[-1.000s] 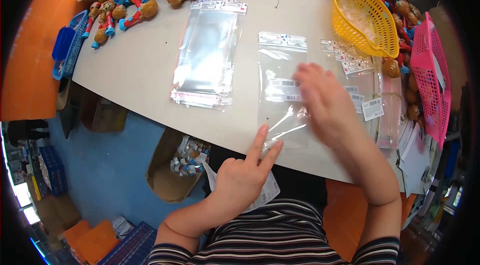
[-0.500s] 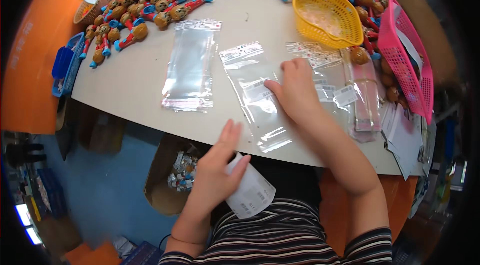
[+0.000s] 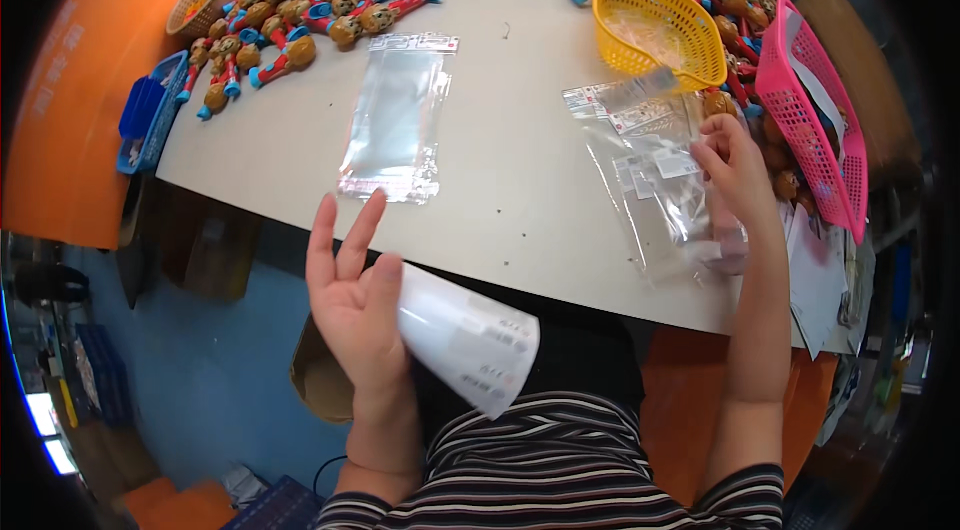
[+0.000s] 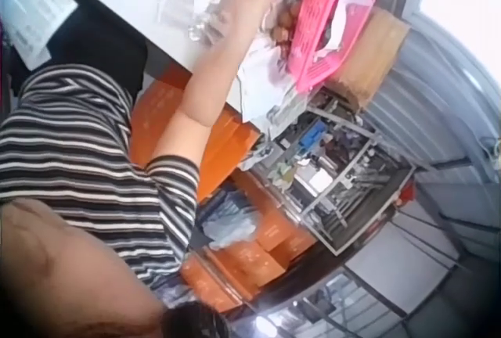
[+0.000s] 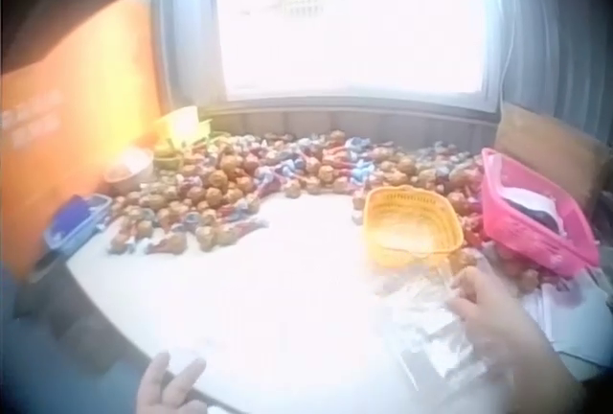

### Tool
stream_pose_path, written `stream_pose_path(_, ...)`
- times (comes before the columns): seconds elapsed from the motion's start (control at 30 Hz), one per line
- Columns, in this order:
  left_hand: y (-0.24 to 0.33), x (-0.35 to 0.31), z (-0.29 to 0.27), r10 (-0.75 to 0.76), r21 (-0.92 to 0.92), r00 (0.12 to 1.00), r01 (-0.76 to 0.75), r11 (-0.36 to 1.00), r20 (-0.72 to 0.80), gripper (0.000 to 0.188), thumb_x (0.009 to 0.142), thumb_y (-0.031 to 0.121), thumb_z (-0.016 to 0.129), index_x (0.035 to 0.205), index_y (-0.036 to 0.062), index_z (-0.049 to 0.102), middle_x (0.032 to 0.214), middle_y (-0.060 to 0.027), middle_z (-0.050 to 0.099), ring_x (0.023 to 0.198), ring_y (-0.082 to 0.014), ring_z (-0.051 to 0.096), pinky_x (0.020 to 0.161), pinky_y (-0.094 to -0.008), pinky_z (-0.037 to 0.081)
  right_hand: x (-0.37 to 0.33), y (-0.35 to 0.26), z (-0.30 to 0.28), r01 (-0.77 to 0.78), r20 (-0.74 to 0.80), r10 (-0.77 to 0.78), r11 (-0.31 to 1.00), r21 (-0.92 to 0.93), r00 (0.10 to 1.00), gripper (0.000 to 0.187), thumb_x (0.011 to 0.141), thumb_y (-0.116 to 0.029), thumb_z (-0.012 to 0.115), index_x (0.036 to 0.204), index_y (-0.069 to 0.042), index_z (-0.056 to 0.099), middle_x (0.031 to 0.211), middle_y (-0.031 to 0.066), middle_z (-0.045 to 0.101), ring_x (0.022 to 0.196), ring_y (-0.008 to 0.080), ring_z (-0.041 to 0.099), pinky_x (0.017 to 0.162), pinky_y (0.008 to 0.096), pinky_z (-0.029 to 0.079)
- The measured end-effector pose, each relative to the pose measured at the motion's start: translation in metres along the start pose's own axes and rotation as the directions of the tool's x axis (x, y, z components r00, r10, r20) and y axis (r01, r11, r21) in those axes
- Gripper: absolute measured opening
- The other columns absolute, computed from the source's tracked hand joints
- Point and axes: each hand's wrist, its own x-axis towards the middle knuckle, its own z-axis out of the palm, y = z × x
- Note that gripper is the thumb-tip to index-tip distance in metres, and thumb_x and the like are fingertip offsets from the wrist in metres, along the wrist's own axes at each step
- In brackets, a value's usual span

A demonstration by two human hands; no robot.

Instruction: Applying adhesive product labels onto small clear plastic bags at a factory workstation.

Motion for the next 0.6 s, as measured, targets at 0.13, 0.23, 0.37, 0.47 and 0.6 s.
stream_pose_path(0.13,-0.004,0.007,0.024,0.045,-0.075,0.999,-0.044,0.996,0.012,0.066,0.093,-0.008,0.056,0.149,0.0006,0.024,0.144,-0.026,0.048,0.093,-0.0121,0.066,0.079,-0.0207,0.051,-0.011,-0.009,0.017,0.128,-0.308,-0.304,0.867,-0.481,0.902,0.041,0.088,-0.014,0.071,0.124,-0.002,0.054,0.1,0.0124,0.064,0.084,0.0207,0.064,0.076,0.0327,0.052)
stream_pose_path(0.23,-0.015,0.01,0.037,0.167,-0.057,0.986,-0.169,0.984,-0.027,0.062,0.094,-0.007,0.057,0.146,0.0002,0.024,0.143,-0.0255,0.046,0.091,-0.0137,0.066,0.076,-0.022,0.052,-0.053,-0.072,0.034,0.082,-0.137,-0.087,0.996,-0.036,0.987,0.03,0.094,-0.016,0.064,0.118,0.001,0.062,0.101,0.0092,0.067,0.091,0.0181,0.064,0.083,0.032,0.051)
stream_pose_path(0.37,-0.029,0.014,0.053,0.253,-0.049,0.961,-0.26,0.964,-0.115,0.059,0.094,-0.006,0.058,0.144,0.0006,0.026,0.141,-0.0244,0.046,0.082,-0.0111,0.064,0.071,-0.0204,0.051,-0.086,-0.112,0.057,-0.326,0.753,-0.08,0.868,0.374,0.653,0.039,0.097,-0.024,0.061,0.124,0.004,0.063,0.11,0.0098,0.068,0.095,0.013,0.062,0.084,0.0272,0.05)
stream_pose_path(0.47,-0.03,0.013,0.053,0.284,-0.027,0.946,-0.291,0.956,-0.153,0.06,0.094,-0.005,0.06,0.143,0.001,0.026,0.139,-0.023,0.046,0.078,-0.0096,0.062,0.069,-0.0197,0.05,-0.089,-0.123,0.076,-0.435,0.64,-0.068,0.677,0.593,0.766,0.047,0.087,-0.006,0.071,0.131,0.003,0.055,0.107,0.0095,0.069,0.093,0.011,0.064,0.08,0.0244,0.051)
stream_pose_path(0.6,-0.022,0.002,0.039,0.167,-0.105,0.977,-0.181,0.978,-0.132,0.059,0.094,-0.001,0.063,0.142,0.0013,0.029,0.129,-0.0192,0.052,0.078,-0.0093,0.06,0.069,-0.0212,0.049,-0.073,-0.117,0.079,-0.357,0.442,-0.006,0.581,0.732,0.897,0.059,0.085,0.002,0.071,0.138,0.001,0.044,0.098,0.0097,0.071,0.086,0.0118,0.067,0.075,0.0225,0.053)
